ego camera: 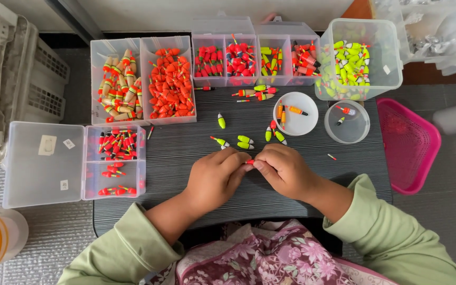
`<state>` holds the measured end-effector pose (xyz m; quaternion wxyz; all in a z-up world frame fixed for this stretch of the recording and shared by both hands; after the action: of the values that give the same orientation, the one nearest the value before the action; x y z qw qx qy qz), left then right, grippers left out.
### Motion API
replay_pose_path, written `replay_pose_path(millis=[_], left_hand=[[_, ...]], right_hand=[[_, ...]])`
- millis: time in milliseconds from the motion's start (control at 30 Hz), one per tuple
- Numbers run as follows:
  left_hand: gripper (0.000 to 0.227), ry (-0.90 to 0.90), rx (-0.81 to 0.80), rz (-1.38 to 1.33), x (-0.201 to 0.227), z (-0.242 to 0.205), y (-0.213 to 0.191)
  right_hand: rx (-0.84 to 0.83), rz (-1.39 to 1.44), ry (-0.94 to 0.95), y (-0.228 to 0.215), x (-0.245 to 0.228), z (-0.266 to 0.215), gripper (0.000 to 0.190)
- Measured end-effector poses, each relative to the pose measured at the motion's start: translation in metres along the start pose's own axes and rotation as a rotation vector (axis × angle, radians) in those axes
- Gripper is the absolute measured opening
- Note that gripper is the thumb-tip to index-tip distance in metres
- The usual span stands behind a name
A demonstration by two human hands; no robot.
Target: Assembling fishing floats by manually inserting stems into float bodies and organizing them into various plastic bins.
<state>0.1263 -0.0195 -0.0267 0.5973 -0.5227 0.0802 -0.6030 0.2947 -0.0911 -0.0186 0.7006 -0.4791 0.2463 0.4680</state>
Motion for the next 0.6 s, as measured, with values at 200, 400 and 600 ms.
replay_pose_path(millis=[200, 400, 600], left_hand=[[0.013, 0.003, 0.020, -0.004, 0.001, -0.004, 0.004], [0.015, 0.086, 0.085, 0.034, 0.000, -0.009, 0.006], [0.020, 0.153, 0.110, -0.014, 0.004, -0.008, 0.002]], right_hand=[[-0.010, -0.045, -0.073, 0.003, 0.001, -0.006, 0.022], [0.001, 0.034, -0.046, 0.002, -0.005, 0.000, 0.022], [0.014, -0.124, -0.301, 0.001, -0.017, -0.003, 0.025]])
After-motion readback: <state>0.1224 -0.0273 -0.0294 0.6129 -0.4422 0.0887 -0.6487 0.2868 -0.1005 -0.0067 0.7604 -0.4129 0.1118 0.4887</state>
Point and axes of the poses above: each hand's wrist, its own z-axis towards the middle knuckle, its own y-axis out of the palm, x = y × z, the point moved 3 cm from there along z, towards the middle knuckle, and after that the axes turned 11 degrees about z, right-handed, at the moved point
